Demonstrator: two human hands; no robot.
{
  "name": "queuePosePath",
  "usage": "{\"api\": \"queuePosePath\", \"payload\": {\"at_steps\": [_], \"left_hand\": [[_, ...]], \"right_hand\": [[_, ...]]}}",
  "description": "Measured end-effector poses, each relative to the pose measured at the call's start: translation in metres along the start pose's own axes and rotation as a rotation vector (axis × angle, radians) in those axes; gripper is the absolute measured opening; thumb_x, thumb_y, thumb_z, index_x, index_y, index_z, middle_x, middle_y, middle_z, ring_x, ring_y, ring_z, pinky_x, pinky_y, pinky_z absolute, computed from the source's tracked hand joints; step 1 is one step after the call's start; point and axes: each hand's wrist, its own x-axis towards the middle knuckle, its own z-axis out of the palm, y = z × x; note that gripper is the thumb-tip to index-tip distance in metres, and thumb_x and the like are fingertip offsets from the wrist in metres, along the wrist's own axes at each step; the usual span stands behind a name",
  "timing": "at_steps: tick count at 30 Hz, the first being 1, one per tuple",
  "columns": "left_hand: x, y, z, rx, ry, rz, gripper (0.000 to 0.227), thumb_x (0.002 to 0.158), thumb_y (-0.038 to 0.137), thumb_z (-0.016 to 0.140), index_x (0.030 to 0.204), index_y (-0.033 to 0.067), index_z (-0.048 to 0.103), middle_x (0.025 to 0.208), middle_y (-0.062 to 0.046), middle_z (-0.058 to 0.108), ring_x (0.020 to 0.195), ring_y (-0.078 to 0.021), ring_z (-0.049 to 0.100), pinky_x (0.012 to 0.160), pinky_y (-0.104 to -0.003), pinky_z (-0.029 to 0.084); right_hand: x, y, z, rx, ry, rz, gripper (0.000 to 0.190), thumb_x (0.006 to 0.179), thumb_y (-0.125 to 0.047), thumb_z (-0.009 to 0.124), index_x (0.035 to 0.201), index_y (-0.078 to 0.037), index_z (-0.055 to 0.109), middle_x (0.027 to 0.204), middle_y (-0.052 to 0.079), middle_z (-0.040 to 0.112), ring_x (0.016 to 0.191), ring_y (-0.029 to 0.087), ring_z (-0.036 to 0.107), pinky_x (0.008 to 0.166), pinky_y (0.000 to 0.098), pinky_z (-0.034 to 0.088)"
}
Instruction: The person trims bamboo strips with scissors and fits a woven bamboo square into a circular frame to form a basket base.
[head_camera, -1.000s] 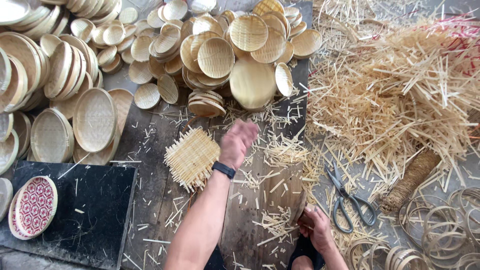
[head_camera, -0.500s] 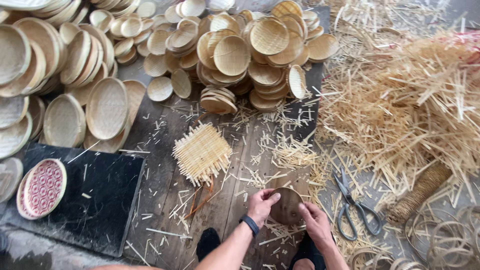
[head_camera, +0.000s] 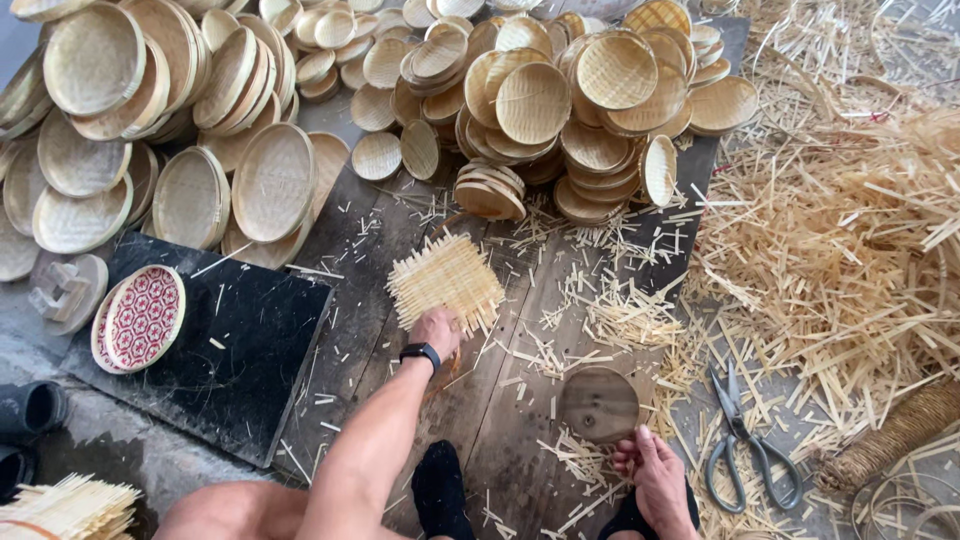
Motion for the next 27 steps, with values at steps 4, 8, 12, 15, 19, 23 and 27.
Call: {"api": "queuePosePath", "payload": {"at_steps": [4,8,12,15,19,23,27], "left_hand": [[-0.007,-0.019,0.007,-0.123,0.061,-0.101,0.012,0.080,0.023,0.076,0.085,0.0174,0.084,0.090,-0.008,0.078,0.079,-0.0279,0.073,0.072,-0.039,0.060],[-0.006,-0.038,-0.002,-0.377,-0.050,-0.070,0.016,0.074,0.026,0.080,0.083,0.0133,0.082,0.081,-0.004,0.080,0.074,-0.0178,0.076,0.074,-0.032,0.061],[-0.023,-0.040,-0.025,-0.343,-0.459,-0.172,0.023,0.073,0.033,0.087,0.087,0.0153,0.081,0.083,-0.004,0.079,0.081,-0.0190,0.071,0.079,-0.036,0.057],[-0.028,-0.044,-0.018,-0.233,-0.057,-0.218,0.033,0.072,0.035,0.091,0.090,0.0111,0.079,0.095,-0.012,0.070,0.089,-0.0248,0.065,0.081,-0.041,0.053],[-0.025,-0.076,0.023,-0.169,0.150,-0.205,0.032,0.075,0.031,0.084,0.101,0.0146,0.079,0.102,-0.013,0.067,0.094,-0.0269,0.065,0.087,-0.040,0.054],[-0.024,-0.089,0.051,-0.078,0.207,-0.186,0.017,0.080,0.031,0.082,0.087,0.0148,0.083,0.099,-0.013,0.067,0.100,-0.0287,0.065,0.091,-0.039,0.054],[-0.032,-0.080,0.044,-0.097,0.228,-0.177,0.023,0.068,0.028,0.089,0.081,0.0107,0.081,0.099,-0.016,0.063,0.098,-0.0319,0.061,0.089,-0.041,0.051]], "right_hand": [[0.002,0.003,-0.005,-0.008,-0.034,-0.004,0.030,0.103,-0.028,0.058,0.105,0.002,0.065,0.084,0.011,0.067,0.070,0.020,0.063,0.065,0.0350,0.054],[-0.004,-0.001,-0.002,0.023,-0.060,-0.011,0.027,0.104,-0.026,0.057,0.105,0.001,0.063,0.086,0.010,0.066,0.073,0.020,0.062,0.066,0.0349,0.052],[-0.009,-0.009,0.003,0.066,-0.073,0.021,0.026,0.105,-0.025,0.057,0.106,0.000,0.062,0.086,0.009,0.064,0.075,0.020,0.061,0.068,0.0349,0.052],[-0.013,-0.012,0.007,0.073,-0.085,0.021,0.025,0.105,-0.025,0.057,0.105,0.000,0.061,0.086,0.009,0.063,0.076,0.020,0.060,0.068,0.0346,0.051],[-0.013,-0.013,0.005,0.034,-0.071,0.015,0.024,0.104,-0.024,0.057,0.104,0.000,0.060,0.086,0.010,0.064,0.075,0.022,0.061,0.068,0.0358,0.052],[-0.011,-0.011,0.005,0.064,-0.093,0.014,0.023,0.105,-0.023,0.058,0.104,0.000,0.060,0.087,0.008,0.063,0.076,0.020,0.061,0.069,0.0348,0.052],[-0.011,-0.009,0.004,0.051,-0.102,0.003,0.023,0.105,-0.023,0.058,0.104,0.000,0.061,0.087,0.009,0.064,0.076,0.020,0.062,0.068,0.0346,0.052]]}}
